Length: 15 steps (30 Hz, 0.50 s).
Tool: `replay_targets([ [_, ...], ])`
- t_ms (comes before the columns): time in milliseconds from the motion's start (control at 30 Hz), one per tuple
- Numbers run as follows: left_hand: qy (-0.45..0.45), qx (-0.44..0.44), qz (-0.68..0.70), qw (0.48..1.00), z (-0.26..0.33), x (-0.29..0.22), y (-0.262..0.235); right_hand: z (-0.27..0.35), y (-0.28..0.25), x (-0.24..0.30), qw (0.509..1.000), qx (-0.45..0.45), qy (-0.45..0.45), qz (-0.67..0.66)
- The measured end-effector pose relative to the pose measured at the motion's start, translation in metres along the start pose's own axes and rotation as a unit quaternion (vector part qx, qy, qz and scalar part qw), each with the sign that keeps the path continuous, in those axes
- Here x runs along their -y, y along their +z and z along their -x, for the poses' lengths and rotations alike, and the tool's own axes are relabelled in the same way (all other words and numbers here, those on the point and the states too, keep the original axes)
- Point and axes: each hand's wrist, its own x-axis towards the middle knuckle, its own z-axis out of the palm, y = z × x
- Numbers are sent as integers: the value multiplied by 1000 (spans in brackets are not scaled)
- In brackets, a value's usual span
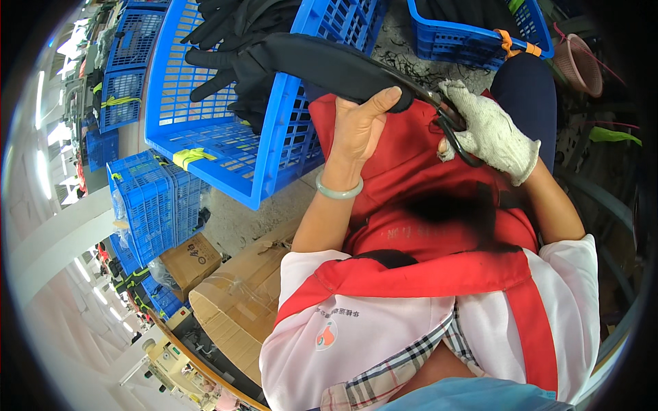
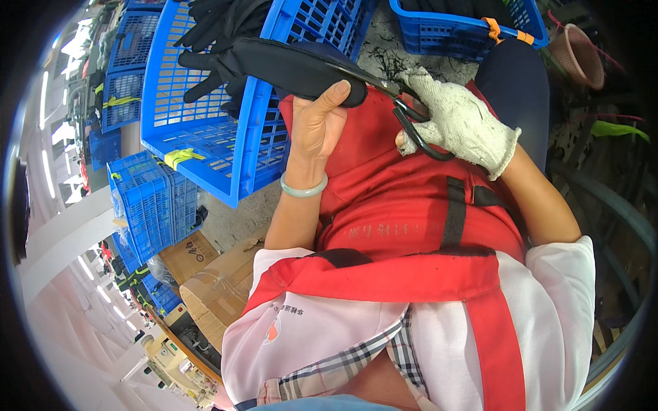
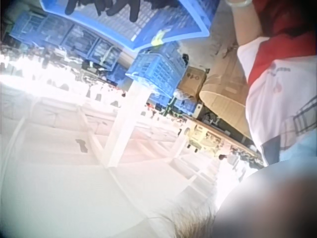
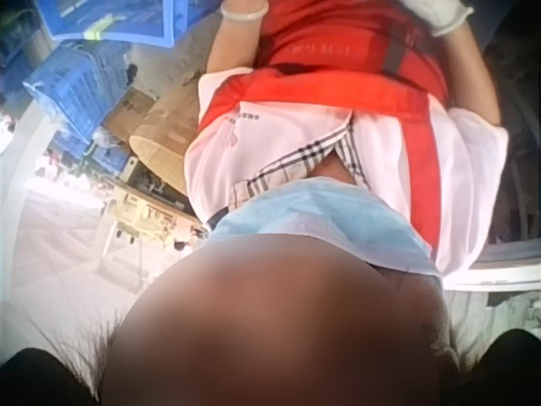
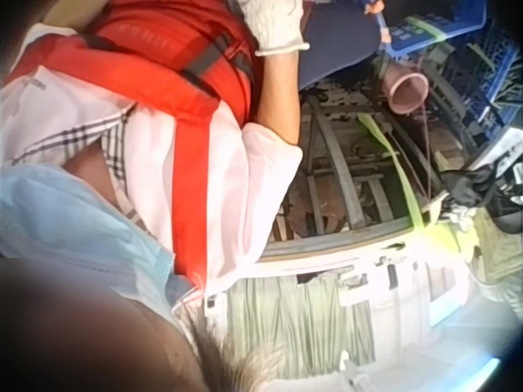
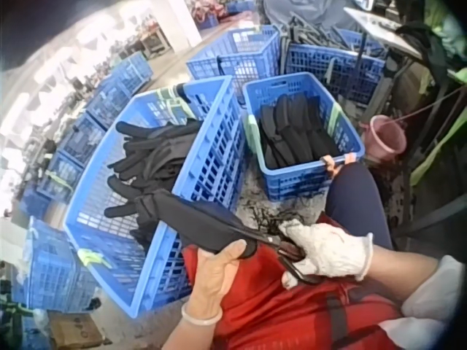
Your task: Trimming excess material from black padded straps using scissors at a workstation.
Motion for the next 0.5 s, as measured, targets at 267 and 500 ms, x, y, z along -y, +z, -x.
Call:
replay_targets([
  [267,-11,31,-60,998,4,14,1,-9,18,-8,954,-13,73,-291],
  [500,-21,-22,38,999,-7,11,-5,-26,20,12,927,-56,54,-368],
])
